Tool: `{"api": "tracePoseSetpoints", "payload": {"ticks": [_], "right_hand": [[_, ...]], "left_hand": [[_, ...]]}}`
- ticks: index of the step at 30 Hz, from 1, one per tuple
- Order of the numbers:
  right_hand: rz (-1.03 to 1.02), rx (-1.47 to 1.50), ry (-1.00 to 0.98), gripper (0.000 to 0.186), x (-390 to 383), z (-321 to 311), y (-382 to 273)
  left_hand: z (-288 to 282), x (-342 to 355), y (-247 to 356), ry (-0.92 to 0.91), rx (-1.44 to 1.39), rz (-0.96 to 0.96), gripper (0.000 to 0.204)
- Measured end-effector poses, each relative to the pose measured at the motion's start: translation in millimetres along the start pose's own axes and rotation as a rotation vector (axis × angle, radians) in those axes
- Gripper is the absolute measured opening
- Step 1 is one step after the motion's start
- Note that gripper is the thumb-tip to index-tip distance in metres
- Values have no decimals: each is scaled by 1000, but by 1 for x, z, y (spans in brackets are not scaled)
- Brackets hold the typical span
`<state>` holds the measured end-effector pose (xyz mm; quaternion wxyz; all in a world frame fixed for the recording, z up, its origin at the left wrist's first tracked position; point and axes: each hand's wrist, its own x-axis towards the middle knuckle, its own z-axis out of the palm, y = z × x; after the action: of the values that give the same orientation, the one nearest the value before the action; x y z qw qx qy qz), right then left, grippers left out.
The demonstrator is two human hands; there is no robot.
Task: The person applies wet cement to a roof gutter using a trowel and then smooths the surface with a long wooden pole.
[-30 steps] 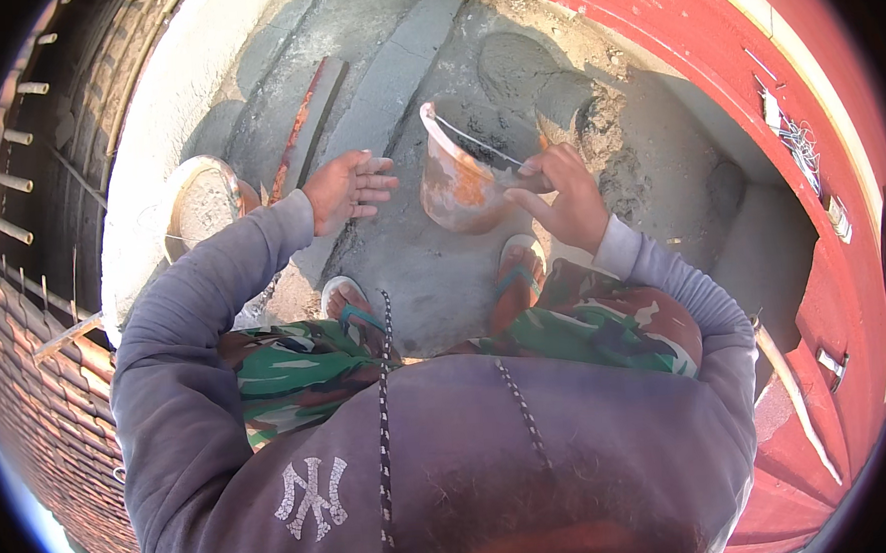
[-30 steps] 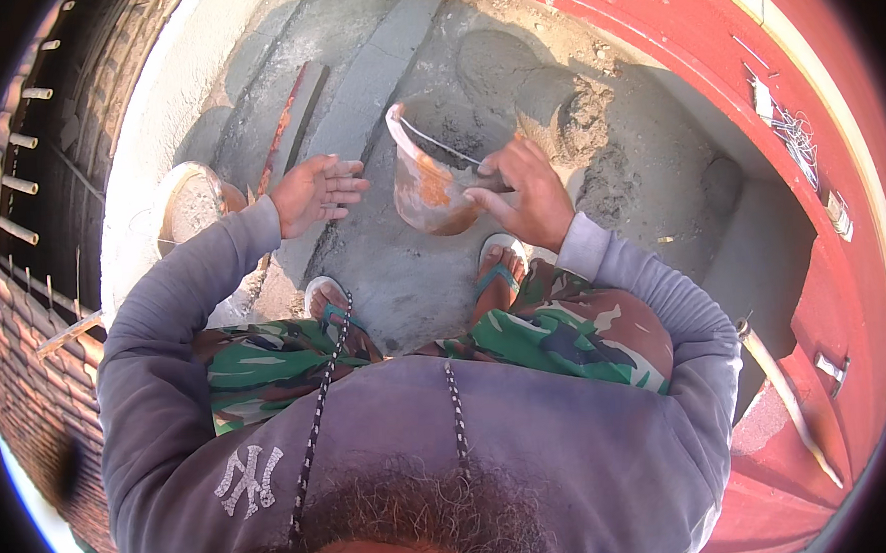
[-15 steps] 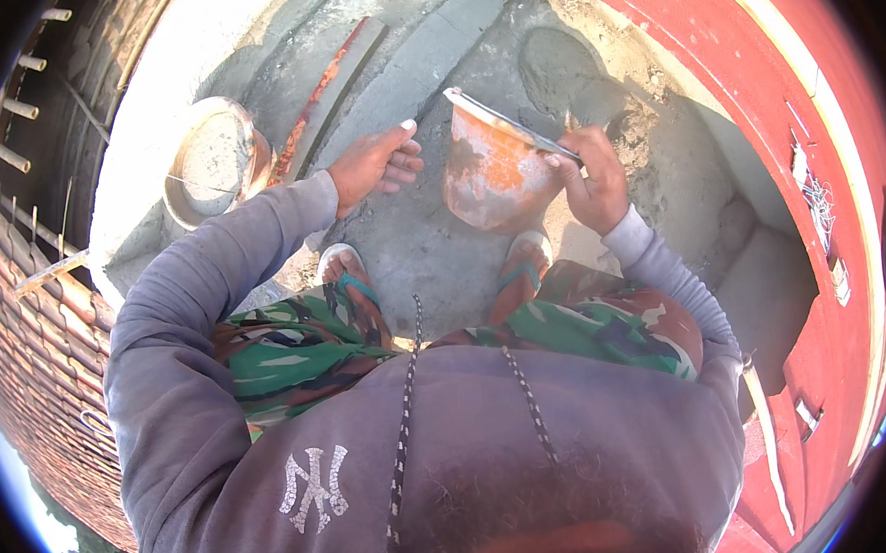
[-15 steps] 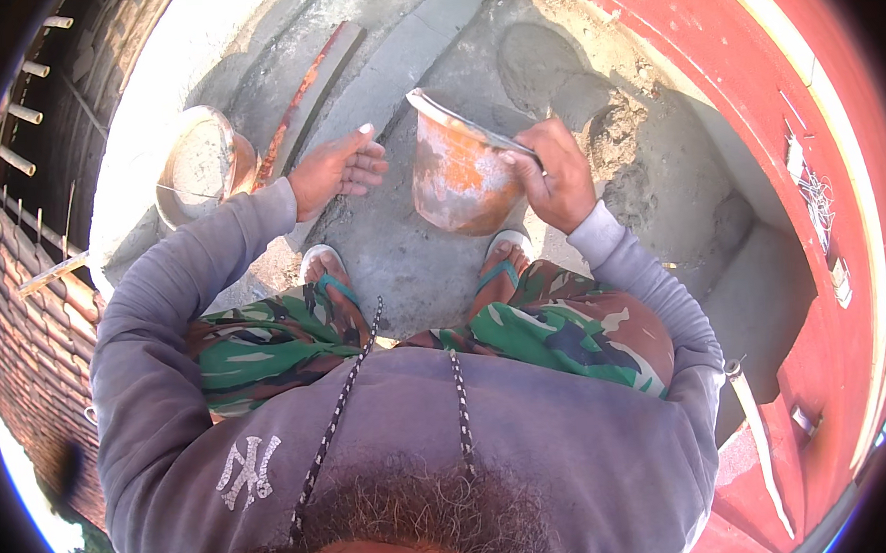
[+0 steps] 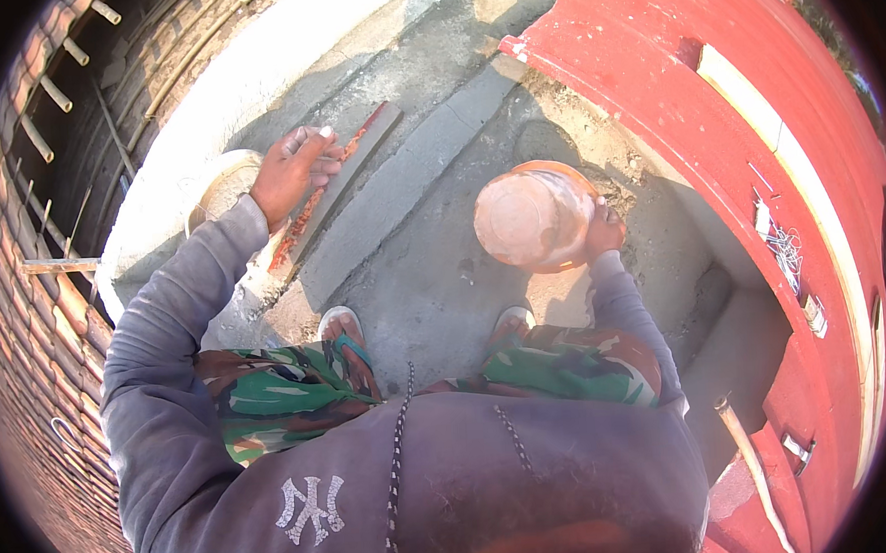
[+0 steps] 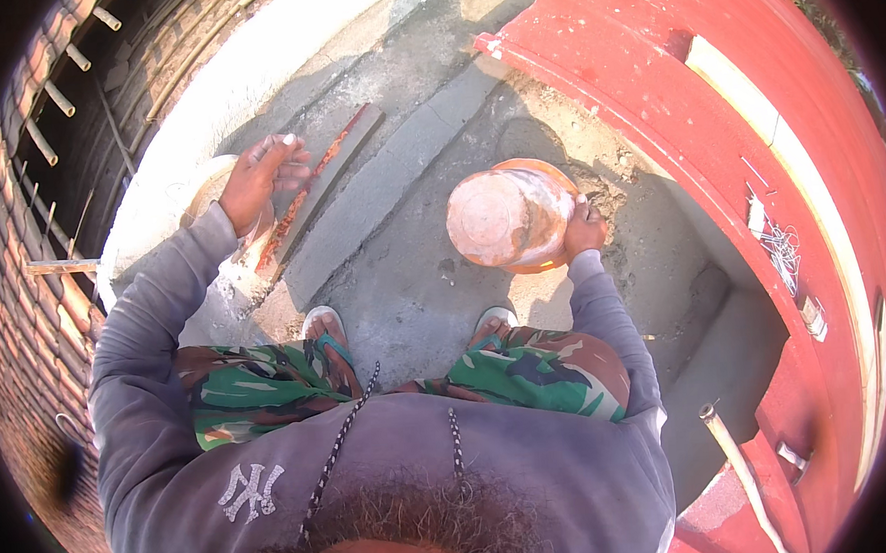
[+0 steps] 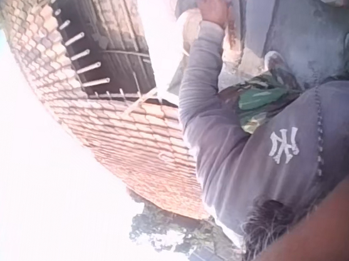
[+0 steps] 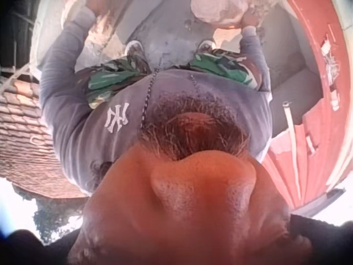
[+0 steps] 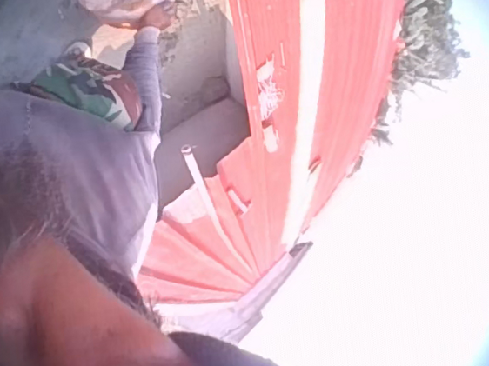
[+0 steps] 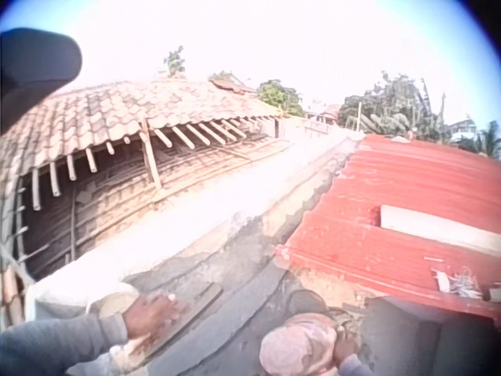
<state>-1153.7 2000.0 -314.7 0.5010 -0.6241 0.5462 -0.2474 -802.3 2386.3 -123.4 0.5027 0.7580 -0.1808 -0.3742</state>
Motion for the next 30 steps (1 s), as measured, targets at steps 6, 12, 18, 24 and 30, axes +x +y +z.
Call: {"api": "tracePoseSetpoints", "payload": {"ticks": [6, 12, 18, 24, 30], "right_hand": [[-83, 357, -153, 43, 0, -17, -23], [-241, -358, 43, 40, 27, -21, 43], [-527, -251, -399, 31, -103, 35, -144], [-940, -419, -915, 23, -200, 78, -182], [-888, -400, -1202, 33, -280, 87, -221]], "left_hand": [[-18, -1, -6, 94, -57, 10, 43], [2, 9, 19, -10, -54, 49, 43], [15, 5, 2, -266, 32, -318, 76], [66, -37, 25, -428, -376, -692, 100], [40, -128, -23, 96, -442, -896, 58]]}}
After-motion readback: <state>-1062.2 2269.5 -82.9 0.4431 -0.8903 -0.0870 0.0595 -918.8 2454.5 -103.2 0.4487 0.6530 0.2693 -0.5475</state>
